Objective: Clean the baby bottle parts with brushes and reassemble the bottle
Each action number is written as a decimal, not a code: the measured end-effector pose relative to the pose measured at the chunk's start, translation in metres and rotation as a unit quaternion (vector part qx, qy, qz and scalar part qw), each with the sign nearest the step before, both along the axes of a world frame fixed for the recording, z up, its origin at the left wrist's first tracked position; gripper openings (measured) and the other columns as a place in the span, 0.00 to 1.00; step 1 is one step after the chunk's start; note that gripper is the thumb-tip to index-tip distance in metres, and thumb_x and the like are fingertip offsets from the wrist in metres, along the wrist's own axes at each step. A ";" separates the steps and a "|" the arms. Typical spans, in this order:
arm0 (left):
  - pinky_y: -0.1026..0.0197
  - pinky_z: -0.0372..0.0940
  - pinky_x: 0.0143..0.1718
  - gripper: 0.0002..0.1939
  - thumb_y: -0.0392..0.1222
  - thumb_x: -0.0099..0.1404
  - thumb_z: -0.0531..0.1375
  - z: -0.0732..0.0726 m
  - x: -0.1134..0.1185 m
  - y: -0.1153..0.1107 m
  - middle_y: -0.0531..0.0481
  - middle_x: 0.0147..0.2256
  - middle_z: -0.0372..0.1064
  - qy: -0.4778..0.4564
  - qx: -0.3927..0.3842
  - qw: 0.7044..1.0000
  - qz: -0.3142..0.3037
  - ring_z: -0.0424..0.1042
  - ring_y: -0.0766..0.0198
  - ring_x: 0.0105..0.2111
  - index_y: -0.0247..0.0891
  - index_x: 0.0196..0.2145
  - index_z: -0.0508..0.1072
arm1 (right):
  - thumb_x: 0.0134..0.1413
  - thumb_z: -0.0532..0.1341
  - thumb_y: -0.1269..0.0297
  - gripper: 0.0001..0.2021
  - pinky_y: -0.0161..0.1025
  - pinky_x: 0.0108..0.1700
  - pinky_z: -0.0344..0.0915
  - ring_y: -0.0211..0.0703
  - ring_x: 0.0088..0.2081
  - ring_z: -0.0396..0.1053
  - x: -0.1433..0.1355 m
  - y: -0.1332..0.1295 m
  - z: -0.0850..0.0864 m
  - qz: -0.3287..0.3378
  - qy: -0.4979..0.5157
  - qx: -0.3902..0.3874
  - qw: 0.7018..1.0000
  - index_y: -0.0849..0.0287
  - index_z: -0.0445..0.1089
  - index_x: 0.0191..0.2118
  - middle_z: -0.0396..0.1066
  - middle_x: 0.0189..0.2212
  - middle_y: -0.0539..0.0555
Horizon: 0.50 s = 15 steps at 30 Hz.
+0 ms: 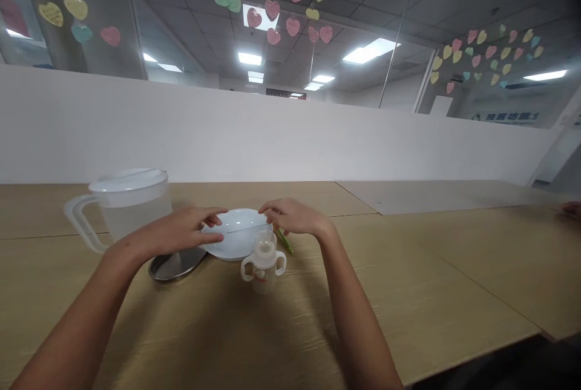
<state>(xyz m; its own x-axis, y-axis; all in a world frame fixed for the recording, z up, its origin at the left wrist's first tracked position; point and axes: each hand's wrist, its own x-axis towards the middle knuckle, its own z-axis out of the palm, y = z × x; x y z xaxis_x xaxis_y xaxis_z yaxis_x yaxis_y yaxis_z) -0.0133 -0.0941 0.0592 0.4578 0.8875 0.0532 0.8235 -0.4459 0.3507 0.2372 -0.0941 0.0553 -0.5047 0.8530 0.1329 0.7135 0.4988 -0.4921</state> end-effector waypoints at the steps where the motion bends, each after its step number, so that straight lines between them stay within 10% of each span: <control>1: 0.56 0.61 0.48 0.38 0.60 0.55 0.56 -0.003 0.006 0.000 0.46 0.51 0.67 -0.006 -0.014 1.000 -0.025 0.66 0.52 0.49 0.45 0.60 0.56 | 0.56 0.52 0.59 0.19 0.32 0.28 0.64 0.36 0.29 0.69 -0.005 -0.001 -0.001 0.007 -0.022 -0.023 0.999 0.62 0.66 0.50 0.72 0.40 0.57; 6: 0.56 0.59 0.50 0.43 0.58 0.48 0.63 -0.029 0.039 0.005 0.47 0.54 0.63 -0.027 -0.056 0.990 -0.130 0.63 0.51 0.51 0.46 0.59 0.56 | 0.40 0.65 0.52 0.26 0.32 0.21 0.58 0.38 0.25 0.67 -0.024 -0.006 -0.006 0.003 -0.129 -0.049 0.990 0.60 0.69 0.47 0.73 0.34 0.55; 15: 0.59 0.62 0.40 0.28 0.49 0.44 0.65 -0.068 0.064 0.023 0.50 0.41 0.68 -0.064 -0.122 0.974 -0.178 0.67 0.54 0.42 0.40 0.43 0.66 | 0.40 0.63 0.47 0.22 0.31 0.21 0.52 0.38 0.27 0.67 -0.028 0.000 -0.009 0.014 -0.216 0.005 0.976 0.64 0.73 0.33 0.73 0.28 0.55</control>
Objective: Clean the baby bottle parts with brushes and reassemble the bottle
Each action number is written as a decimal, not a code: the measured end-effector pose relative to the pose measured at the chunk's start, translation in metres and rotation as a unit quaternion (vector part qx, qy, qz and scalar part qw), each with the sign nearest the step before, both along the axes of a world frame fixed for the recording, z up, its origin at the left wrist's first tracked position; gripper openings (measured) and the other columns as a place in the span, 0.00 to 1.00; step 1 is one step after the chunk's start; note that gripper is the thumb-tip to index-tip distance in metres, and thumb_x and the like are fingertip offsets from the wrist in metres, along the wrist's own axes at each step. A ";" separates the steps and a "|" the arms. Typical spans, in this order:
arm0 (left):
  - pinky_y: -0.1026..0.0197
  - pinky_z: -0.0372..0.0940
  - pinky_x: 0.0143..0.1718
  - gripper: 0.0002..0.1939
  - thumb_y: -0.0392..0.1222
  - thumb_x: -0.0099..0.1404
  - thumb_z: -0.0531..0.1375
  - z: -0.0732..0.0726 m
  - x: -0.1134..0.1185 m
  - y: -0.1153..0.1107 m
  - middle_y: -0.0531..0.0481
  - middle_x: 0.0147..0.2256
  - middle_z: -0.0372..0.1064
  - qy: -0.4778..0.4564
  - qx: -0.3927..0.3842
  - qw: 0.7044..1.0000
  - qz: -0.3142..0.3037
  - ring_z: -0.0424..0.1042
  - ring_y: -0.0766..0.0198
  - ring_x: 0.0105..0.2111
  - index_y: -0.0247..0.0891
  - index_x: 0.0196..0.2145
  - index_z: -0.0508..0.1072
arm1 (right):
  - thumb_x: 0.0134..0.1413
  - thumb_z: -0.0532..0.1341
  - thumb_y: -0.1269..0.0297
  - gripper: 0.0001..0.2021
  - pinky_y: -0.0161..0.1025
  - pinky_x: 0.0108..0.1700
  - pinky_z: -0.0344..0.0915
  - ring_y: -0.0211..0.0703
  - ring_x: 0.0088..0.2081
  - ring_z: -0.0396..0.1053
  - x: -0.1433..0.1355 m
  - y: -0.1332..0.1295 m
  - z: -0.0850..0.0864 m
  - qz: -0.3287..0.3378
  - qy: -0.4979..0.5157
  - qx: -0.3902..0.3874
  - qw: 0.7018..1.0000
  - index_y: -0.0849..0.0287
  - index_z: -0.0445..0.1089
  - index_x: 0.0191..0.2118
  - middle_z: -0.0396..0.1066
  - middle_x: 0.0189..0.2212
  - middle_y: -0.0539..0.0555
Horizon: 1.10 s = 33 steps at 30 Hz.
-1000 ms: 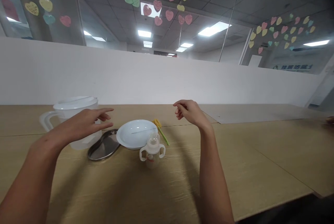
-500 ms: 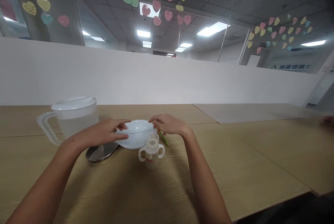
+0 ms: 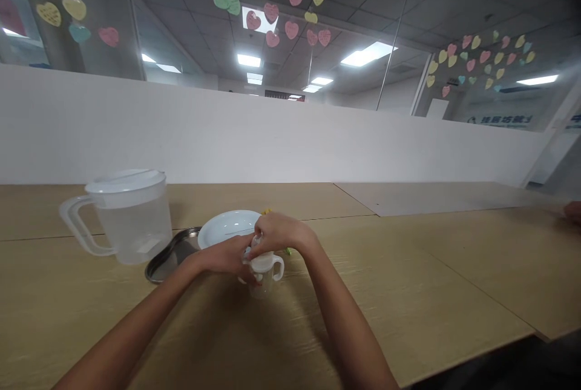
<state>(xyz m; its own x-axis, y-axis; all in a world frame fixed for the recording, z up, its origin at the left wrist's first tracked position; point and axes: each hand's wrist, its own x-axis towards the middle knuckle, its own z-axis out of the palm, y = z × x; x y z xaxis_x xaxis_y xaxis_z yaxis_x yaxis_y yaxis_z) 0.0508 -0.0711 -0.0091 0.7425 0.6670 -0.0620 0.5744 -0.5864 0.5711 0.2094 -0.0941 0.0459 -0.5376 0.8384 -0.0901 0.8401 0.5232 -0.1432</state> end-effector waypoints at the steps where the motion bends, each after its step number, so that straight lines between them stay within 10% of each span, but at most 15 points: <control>1: 0.59 0.62 0.40 0.28 0.48 0.43 0.66 -0.002 0.001 0.001 0.50 0.41 0.68 -0.006 0.001 1.000 0.003 0.67 0.54 0.42 0.39 0.42 0.66 | 0.41 0.62 0.47 0.22 0.32 0.21 0.52 0.38 0.26 0.66 0.000 -0.001 0.001 0.006 -0.005 0.003 1.000 0.64 0.73 0.32 0.72 0.27 0.55; 21: 0.62 0.61 0.39 0.29 0.45 0.42 0.68 -0.005 0.004 0.000 0.51 0.40 0.67 -0.032 -0.006 0.997 -0.065 0.66 0.56 0.41 0.41 0.44 0.68 | 0.42 0.62 0.46 0.21 0.30 0.20 0.55 0.35 0.21 0.65 0.008 0.000 0.004 0.029 0.043 -0.077 0.996 0.64 0.72 0.29 0.69 0.21 0.51; 33: 0.64 0.58 0.35 0.22 0.45 0.42 0.68 0.002 -0.001 -0.003 0.55 0.34 0.69 0.040 0.020 0.998 -0.048 0.66 0.60 0.36 0.39 0.37 0.70 | 0.44 0.63 0.57 0.17 0.35 0.35 0.59 0.41 0.38 0.66 0.037 -0.030 0.023 -0.017 0.217 0.094 0.972 0.58 0.71 0.41 0.72 0.37 0.53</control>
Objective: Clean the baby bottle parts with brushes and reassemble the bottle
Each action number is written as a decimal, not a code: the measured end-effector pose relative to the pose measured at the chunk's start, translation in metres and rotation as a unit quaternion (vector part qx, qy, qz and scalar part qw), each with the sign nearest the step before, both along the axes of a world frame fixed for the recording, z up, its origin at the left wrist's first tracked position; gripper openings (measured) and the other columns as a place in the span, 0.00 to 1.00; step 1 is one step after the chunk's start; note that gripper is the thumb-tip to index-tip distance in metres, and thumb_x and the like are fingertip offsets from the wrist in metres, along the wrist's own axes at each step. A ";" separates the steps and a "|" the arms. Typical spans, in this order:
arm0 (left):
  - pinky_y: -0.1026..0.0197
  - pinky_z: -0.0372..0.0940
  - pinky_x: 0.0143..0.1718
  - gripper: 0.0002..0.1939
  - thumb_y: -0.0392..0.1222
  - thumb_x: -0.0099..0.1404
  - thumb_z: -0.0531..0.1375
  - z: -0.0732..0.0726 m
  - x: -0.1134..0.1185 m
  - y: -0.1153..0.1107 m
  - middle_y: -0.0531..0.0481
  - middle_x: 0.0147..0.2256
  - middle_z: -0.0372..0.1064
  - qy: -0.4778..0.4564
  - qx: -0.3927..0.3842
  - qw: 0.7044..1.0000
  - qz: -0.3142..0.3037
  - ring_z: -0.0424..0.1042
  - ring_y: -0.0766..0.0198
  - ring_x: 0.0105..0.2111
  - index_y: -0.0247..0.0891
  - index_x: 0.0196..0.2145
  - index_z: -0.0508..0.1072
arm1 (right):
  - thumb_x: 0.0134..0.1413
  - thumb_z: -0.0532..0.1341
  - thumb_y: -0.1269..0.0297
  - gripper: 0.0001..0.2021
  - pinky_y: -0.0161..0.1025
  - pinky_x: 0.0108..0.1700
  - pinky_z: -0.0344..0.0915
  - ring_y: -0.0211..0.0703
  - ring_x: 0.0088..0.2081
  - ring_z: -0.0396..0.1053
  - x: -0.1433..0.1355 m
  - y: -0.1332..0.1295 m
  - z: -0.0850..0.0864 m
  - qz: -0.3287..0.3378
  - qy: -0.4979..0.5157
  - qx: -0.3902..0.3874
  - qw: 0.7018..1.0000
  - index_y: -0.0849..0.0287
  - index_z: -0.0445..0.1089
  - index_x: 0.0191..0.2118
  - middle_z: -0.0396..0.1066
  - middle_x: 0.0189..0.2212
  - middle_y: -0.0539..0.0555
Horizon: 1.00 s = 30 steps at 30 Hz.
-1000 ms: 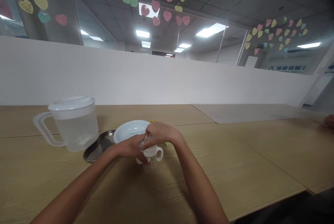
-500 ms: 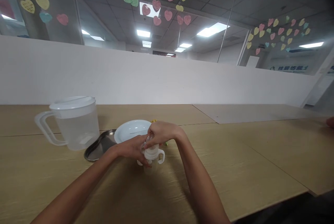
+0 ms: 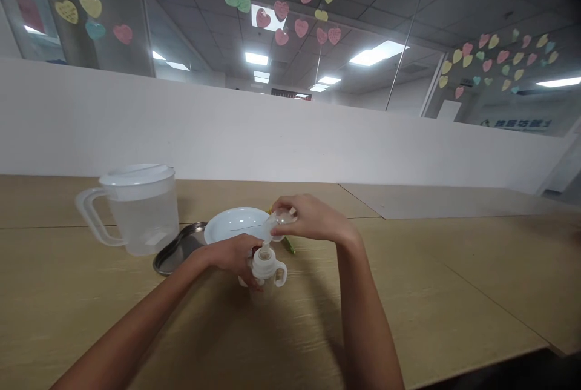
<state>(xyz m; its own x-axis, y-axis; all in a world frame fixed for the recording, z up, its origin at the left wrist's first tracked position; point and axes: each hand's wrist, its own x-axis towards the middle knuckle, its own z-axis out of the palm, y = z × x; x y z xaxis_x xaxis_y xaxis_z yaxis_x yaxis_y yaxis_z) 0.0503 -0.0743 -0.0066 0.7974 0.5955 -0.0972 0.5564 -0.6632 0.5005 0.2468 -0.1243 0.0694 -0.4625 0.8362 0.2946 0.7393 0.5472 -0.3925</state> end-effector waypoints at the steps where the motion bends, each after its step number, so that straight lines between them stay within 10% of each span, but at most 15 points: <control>1: 0.64 0.58 0.34 0.21 0.45 0.42 0.67 0.001 0.000 0.000 0.55 0.33 0.69 0.012 0.002 1.000 -0.004 0.66 0.60 0.35 0.38 0.35 0.70 | 0.44 0.63 0.57 0.16 0.36 0.37 0.59 0.42 0.39 0.66 0.002 0.003 0.000 -0.014 0.022 0.014 1.000 0.58 0.71 0.40 0.72 0.38 0.53; 11: 0.64 0.59 0.34 0.22 0.44 0.42 0.68 -0.002 -0.003 0.005 0.54 0.33 0.70 0.035 -0.015 0.999 -0.008 0.66 0.60 0.35 0.37 0.36 0.71 | 0.47 0.63 0.66 0.21 0.37 0.44 0.61 0.42 0.44 0.65 -0.023 0.085 -0.055 -0.002 -0.016 -0.086 0.996 0.64 0.66 0.49 0.66 0.48 0.60; 30: 0.64 0.57 0.32 0.20 0.45 0.40 0.70 -0.003 -0.002 0.005 0.55 0.31 0.68 0.028 -0.004 1.000 -0.002 0.65 0.61 0.33 0.37 0.30 0.68 | 0.48 0.59 0.70 0.16 0.38 0.46 0.60 0.46 0.48 0.67 -0.056 0.094 -0.088 0.018 -0.112 -0.119 0.986 0.62 0.70 0.45 0.71 0.47 0.59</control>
<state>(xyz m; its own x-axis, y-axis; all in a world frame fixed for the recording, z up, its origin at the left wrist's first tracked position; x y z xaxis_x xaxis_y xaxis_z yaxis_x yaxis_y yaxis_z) 0.0482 -0.0694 -0.0093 0.7933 0.5910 -0.1461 0.5806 -0.6622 0.4737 0.1906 -0.0305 -0.0191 -0.5237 0.8516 -0.0217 0.8045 0.4860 -0.3416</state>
